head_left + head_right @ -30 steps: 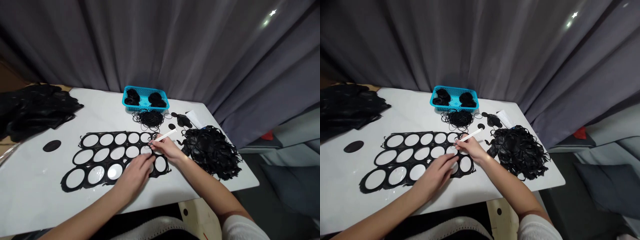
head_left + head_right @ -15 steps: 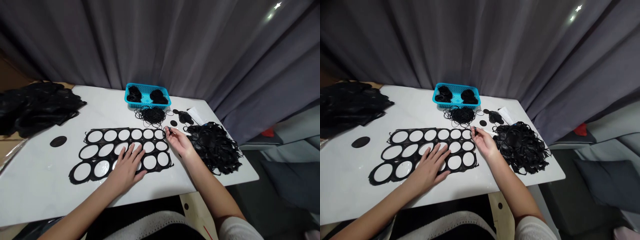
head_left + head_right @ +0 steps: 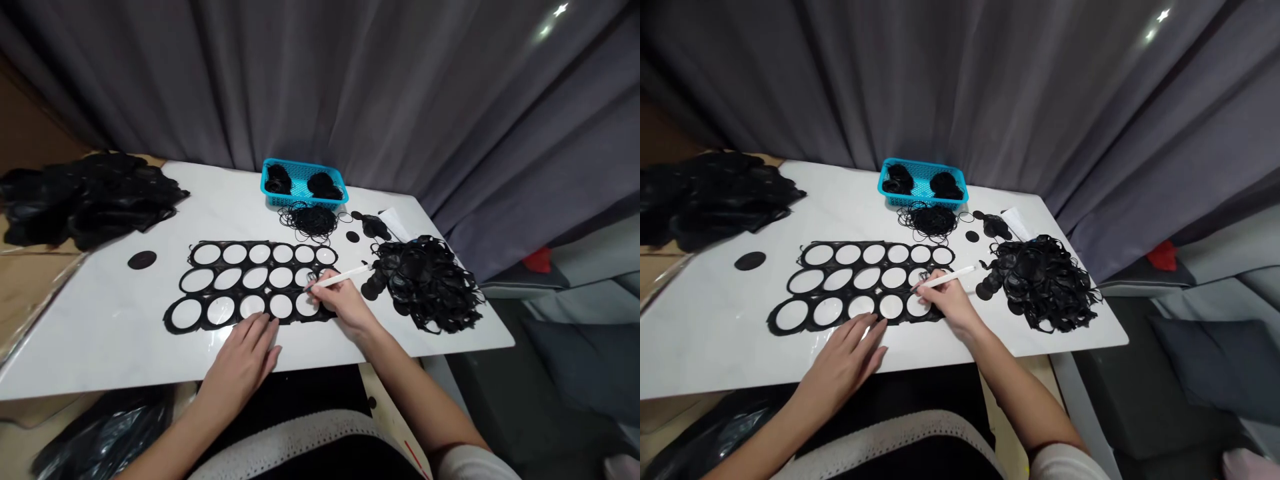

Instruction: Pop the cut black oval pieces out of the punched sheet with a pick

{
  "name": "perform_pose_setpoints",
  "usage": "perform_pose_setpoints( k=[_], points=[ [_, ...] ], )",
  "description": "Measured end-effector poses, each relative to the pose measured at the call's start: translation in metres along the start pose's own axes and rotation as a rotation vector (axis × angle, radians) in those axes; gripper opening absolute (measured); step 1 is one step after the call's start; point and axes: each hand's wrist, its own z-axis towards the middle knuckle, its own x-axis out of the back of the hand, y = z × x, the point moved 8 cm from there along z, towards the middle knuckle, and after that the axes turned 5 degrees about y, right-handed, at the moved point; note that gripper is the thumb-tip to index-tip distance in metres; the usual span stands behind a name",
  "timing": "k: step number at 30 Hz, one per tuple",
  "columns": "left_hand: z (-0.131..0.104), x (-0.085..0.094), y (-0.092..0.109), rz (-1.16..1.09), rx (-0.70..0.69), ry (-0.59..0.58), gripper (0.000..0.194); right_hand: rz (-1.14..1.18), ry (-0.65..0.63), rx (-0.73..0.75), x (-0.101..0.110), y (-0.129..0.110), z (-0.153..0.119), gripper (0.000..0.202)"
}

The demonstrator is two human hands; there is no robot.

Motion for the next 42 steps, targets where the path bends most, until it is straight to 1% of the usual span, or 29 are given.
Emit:
perform_pose_setpoints(
  k=[4, 6, 8, 12, 20, 22, 24, 26, 28, 29, 30, 31, 32, 34, 35, 36, 37, 38, 40, 42],
  points=[
    [-0.01, -0.002, 0.002, 0.03, -0.01, 0.012, 0.039, -0.367, -0.127, 0.085, -0.03, 0.014, -0.007, 0.017],
    [-0.013, -0.005, 0.001, 0.036, -0.008, 0.004, 0.04, -0.535, -0.165, 0.114, -0.039, 0.018, -0.01, 0.013],
    [-0.016, -0.008, 0.0, 0.032, 0.011, -0.009, 0.04, -0.652, -0.189, 0.138, -0.044, 0.02, -0.012, 0.01],
    [-0.019, -0.011, -0.001, 0.017, 0.051, -0.031, 0.039, -0.736, -0.209, 0.191, -0.05, 0.019, -0.014, 0.009],
    [-0.019, -0.011, 0.0, 0.012, 0.051, -0.04, 0.038, -0.872, -0.244, 0.323, -0.058, 0.011, -0.017, 0.014],
    [-0.02, -0.012, 0.0, 0.015, 0.048, -0.044, 0.039, -0.928, -0.246, 0.384, -0.061, 0.011, -0.022, 0.014],
    [-0.02, -0.012, 0.001, 0.024, 0.042, -0.045, 0.039, -1.018, -0.263, 0.478, -0.066, 0.013, -0.03, 0.013],
    [-0.019, -0.012, 0.001, 0.038, 0.039, -0.038, 0.039, -1.123, -0.342, 0.584, -0.074, 0.018, -0.039, 0.006],
    [-0.018, -0.011, 0.001, 0.05, 0.034, -0.031, 0.038, -1.182, -0.413, 0.658, -0.076, 0.019, -0.038, 0.008],
    [-0.018, -0.011, 0.002, 0.053, 0.029, -0.028, 0.038, -1.181, -0.388, 0.681, -0.071, 0.014, -0.032, 0.009],
    [-0.017, -0.011, 0.003, 0.055, 0.024, -0.026, 0.037, -1.157, -0.309, 0.696, -0.063, 0.004, -0.021, 0.007],
    [-0.017, -0.01, 0.003, 0.055, 0.019, -0.025, 0.037, -1.112, -0.187, 0.705, -0.05, -0.009, -0.007, 0.008],
    [-0.016, -0.01, 0.004, 0.056, 0.016, -0.023, 0.036, -1.05, -0.022, 0.709, -0.033, -0.026, 0.008, 0.015],
    [-0.016, -0.008, 0.005, 0.054, 0.022, -0.02, 0.036, -0.916, 0.211, 0.668, -0.004, -0.05, 0.036, 0.018],
    [-0.016, -0.007, 0.005, 0.05, 0.027, -0.02, 0.035, -0.864, 0.269, 0.612, 0.006, -0.056, 0.048, 0.019],
    [-0.016, -0.005, 0.005, 0.042, 0.03, -0.021, 0.035, -0.814, 0.278, 0.535, 0.011, -0.057, 0.059, 0.019],
    [-0.016, -0.003, 0.005, 0.028, 0.032, -0.019, 0.035, -0.76, 0.244, 0.442, 0.011, -0.053, 0.067, 0.02],
    [-0.017, -0.001, 0.005, 0.006, 0.034, -0.017, 0.035, -0.695, 0.176, 0.336, 0.006, -0.045, 0.073, 0.021],
    [-0.019, 0.006, 0.003, -0.041, 0.045, -0.002, 0.036, -0.524, 0.01, 0.132, -0.014, -0.022, 0.074, 0.024],
    [-0.023, 0.012, -0.004, -0.052, 0.079, 0.023, 0.037, -0.334, -0.121, -0.017, -0.039, 0.0, 0.064, 0.03]
  ],
)
